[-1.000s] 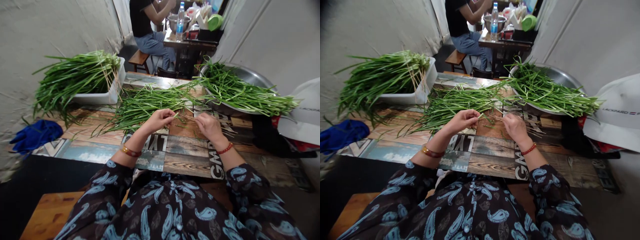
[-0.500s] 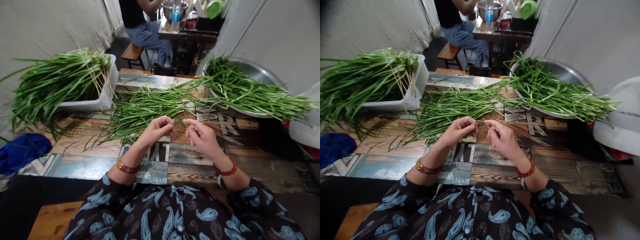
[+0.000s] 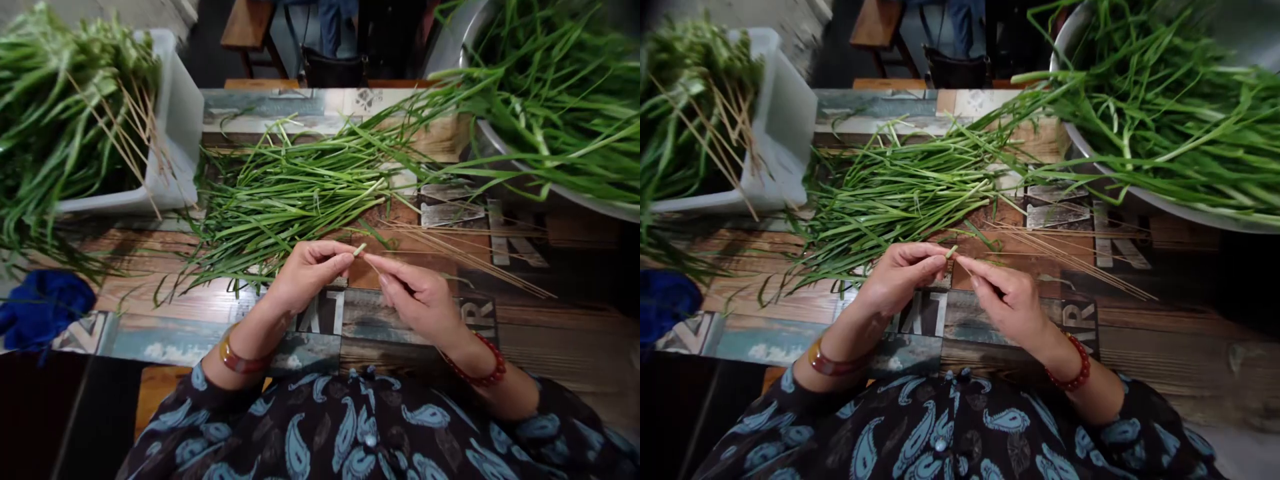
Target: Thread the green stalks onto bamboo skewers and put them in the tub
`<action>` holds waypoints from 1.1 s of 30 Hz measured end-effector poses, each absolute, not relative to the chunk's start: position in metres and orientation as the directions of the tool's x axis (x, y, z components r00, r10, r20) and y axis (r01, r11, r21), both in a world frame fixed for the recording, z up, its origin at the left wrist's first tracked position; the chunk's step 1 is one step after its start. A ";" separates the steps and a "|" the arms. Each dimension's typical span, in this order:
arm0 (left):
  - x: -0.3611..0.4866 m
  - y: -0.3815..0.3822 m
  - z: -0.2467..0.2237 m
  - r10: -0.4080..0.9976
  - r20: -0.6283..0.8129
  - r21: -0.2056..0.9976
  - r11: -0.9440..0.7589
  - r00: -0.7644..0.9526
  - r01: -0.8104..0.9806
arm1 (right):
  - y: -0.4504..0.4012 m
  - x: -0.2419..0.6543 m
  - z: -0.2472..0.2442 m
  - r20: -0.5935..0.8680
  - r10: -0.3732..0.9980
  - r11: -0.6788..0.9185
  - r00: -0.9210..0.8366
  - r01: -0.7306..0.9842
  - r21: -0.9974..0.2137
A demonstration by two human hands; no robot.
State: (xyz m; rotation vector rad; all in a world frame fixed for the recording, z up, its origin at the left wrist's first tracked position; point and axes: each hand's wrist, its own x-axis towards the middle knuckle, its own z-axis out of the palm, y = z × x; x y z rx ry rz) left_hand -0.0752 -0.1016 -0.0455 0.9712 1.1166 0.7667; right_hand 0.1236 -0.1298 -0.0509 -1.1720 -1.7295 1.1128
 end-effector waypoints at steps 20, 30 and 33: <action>-0.072 -0.105 -0.048 0.881 -0.355 0.917 0.393 0.313 -0.064 | -0.132 0.120 -0.050 -0.027 0.969 0.035 -0.245 0.244 -0.969; -0.071 -0.105 -0.046 0.869 -0.393 0.908 0.419 0.300 -0.022 | -0.133 0.122 -0.049 -0.024 0.962 0.049 -0.271 0.261 -0.964; -0.072 -0.105 -0.046 0.865 -0.387 0.905 0.422 0.319 -0.048 | -0.133 0.122 -0.049 -0.023 0.962 0.054 -0.274 0.272 -0.961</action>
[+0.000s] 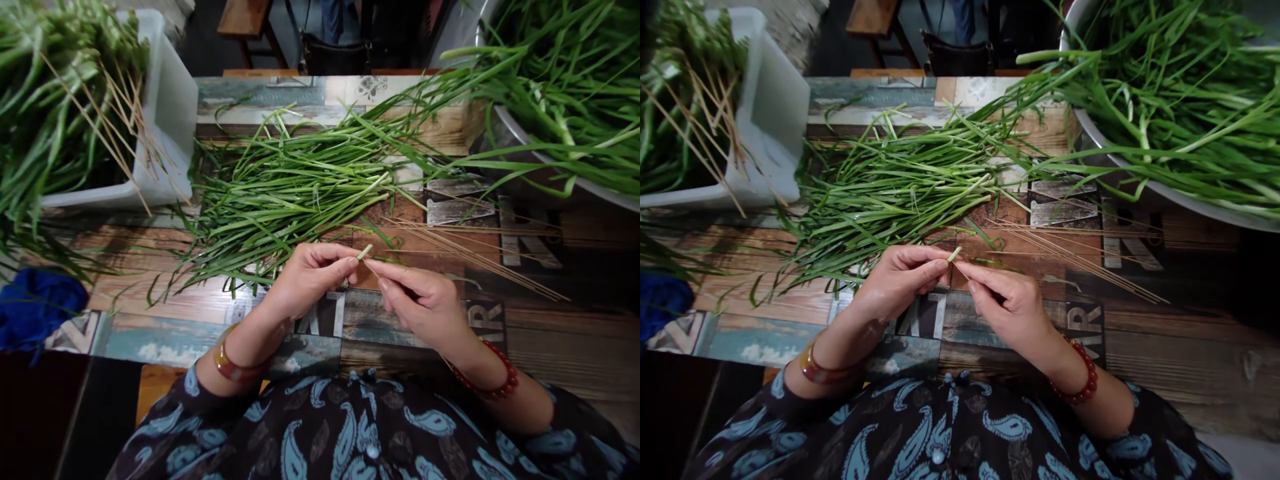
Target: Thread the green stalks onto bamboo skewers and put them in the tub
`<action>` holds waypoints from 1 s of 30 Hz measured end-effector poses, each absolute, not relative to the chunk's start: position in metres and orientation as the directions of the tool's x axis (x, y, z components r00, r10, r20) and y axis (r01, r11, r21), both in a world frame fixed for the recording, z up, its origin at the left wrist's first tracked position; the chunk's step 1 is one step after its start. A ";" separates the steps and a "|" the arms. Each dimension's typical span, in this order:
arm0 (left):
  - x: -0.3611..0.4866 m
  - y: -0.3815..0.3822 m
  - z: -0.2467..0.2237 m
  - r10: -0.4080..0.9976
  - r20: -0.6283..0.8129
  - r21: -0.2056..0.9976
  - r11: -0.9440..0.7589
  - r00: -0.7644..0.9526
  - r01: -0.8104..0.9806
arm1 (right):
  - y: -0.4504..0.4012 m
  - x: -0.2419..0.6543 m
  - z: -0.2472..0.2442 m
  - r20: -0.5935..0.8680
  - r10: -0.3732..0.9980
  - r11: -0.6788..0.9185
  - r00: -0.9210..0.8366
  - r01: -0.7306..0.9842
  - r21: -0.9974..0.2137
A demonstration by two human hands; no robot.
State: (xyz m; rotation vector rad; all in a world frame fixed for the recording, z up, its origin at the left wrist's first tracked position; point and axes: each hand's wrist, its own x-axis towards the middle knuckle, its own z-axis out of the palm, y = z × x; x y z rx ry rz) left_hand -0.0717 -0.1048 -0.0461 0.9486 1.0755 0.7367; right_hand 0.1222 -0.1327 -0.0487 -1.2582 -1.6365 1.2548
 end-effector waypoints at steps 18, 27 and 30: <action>-0.073 -0.105 -0.044 0.864 -0.387 0.912 0.409 0.323 -0.002 | -0.134 0.121 -0.049 -0.048 0.965 0.022 -0.256 0.264 -0.964; -0.073 -0.105 -0.045 0.860 -0.395 0.906 0.423 0.324 -0.017 | -0.133 0.122 -0.049 -0.039 0.963 0.035 -0.266 0.271 -0.962; -0.073 -0.105 -0.045 0.858 -0.398 0.906 0.423 0.323 -0.008 | -0.133 0.122 -0.050 -0.028 0.963 0.049 -0.266 0.277 -0.960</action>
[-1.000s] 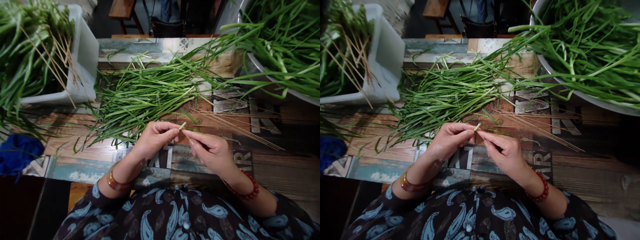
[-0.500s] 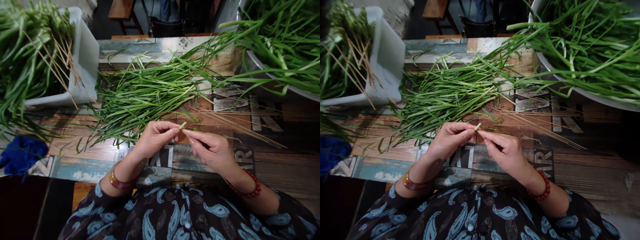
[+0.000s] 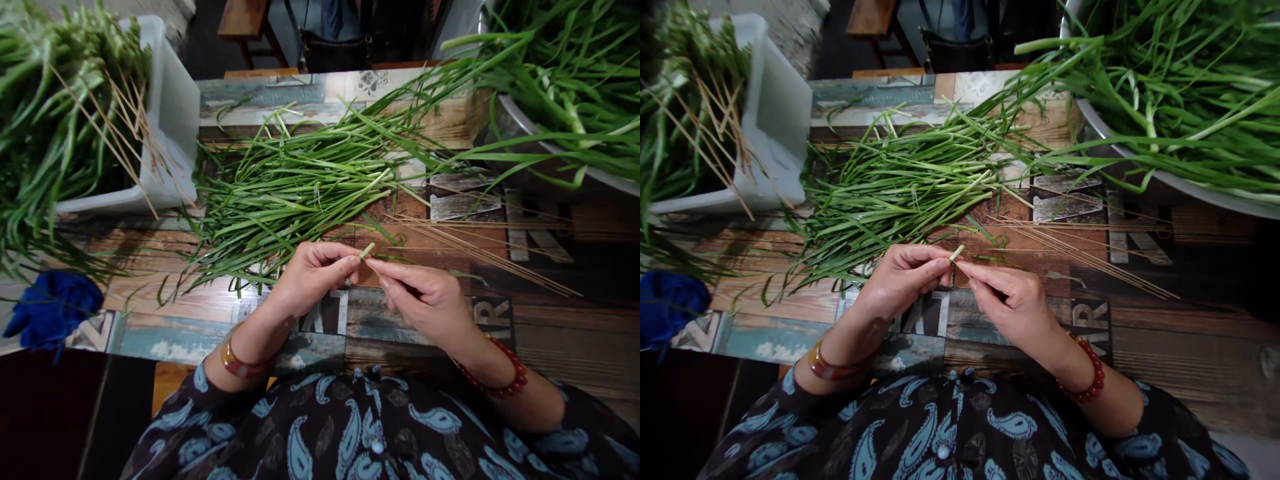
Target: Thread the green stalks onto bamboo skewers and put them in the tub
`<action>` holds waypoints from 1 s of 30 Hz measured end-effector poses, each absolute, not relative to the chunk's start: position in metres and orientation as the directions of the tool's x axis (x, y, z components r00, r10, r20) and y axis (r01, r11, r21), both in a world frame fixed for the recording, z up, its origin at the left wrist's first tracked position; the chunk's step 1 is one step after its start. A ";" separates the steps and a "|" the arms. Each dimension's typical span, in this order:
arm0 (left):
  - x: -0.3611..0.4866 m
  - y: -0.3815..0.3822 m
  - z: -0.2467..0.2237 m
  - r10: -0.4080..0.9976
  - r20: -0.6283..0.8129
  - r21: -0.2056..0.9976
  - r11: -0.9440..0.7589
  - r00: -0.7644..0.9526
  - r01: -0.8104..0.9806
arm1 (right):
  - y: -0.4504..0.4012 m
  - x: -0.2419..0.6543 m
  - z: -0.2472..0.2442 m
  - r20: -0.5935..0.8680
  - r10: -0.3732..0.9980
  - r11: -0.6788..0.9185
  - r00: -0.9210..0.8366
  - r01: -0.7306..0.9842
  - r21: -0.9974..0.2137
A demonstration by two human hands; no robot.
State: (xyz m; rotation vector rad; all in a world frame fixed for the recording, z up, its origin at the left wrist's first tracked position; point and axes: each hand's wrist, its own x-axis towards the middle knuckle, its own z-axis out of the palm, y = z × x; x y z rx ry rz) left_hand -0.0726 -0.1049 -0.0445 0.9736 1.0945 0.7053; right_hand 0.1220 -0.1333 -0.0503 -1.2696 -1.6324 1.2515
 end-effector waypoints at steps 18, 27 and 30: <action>-0.068 -0.106 -0.044 0.967 -0.005 0.907 -0.103 0.256 0.409 | -0.133 0.120 -0.056 -0.020 0.973 0.054 -0.232 0.308 -0.950; -0.066 -0.107 -0.046 0.961 0.049 0.881 -0.169 0.271 0.442 | -0.133 0.119 -0.057 0.029 0.977 0.106 -0.211 0.362 -0.926; -0.067 -0.105 -0.045 0.960 0.025 0.897 -0.146 0.280 0.418 | -0.132 0.119 -0.057 0.028 0.975 0.110 -0.219 0.371 -0.922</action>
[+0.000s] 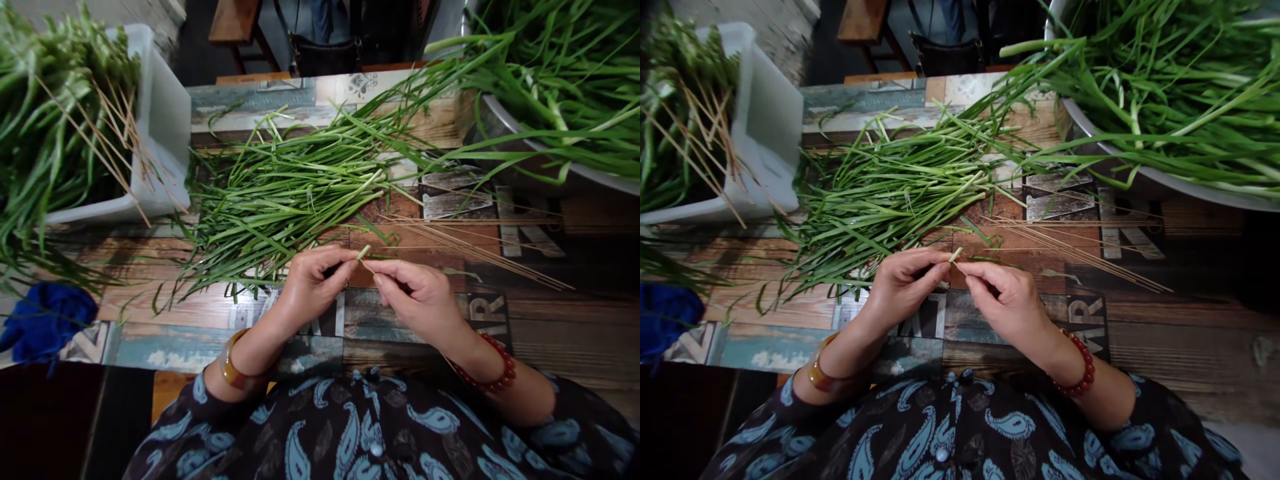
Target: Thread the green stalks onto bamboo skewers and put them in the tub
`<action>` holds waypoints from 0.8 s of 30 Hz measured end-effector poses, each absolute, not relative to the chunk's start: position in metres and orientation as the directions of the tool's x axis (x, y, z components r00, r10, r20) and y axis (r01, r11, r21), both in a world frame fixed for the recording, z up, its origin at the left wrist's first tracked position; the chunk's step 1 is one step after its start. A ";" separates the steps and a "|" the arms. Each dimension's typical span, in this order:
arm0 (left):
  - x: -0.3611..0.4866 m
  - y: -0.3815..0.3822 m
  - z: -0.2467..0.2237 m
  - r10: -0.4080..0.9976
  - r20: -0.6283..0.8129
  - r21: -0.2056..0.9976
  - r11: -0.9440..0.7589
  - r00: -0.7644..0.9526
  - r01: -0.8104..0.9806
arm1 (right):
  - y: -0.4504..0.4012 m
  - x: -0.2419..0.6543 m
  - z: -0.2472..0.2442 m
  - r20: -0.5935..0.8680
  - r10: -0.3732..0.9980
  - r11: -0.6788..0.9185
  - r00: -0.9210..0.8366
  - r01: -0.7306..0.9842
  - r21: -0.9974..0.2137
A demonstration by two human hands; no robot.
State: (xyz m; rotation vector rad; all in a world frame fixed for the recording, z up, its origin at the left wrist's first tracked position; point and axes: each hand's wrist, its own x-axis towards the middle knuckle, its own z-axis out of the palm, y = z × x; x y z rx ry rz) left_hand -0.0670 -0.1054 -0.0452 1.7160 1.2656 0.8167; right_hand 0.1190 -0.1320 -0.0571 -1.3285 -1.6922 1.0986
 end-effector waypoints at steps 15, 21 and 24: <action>-0.075 -0.100 -0.036 0.896 -0.263 0.947 0.169 0.359 0.271 | -0.133 0.123 -0.057 0.073 0.921 0.227 -0.383 0.375 -0.899; -0.073 -0.100 -0.040 0.879 -0.356 0.932 0.307 0.318 0.195 | -0.134 0.121 -0.060 0.099 0.943 0.239 -0.318 0.437 -0.867; -0.072 -0.101 -0.042 0.879 -0.380 0.924 0.343 0.289 0.172 | -0.136 0.120 -0.062 0.101 0.950 0.232 -0.295 0.452 -0.861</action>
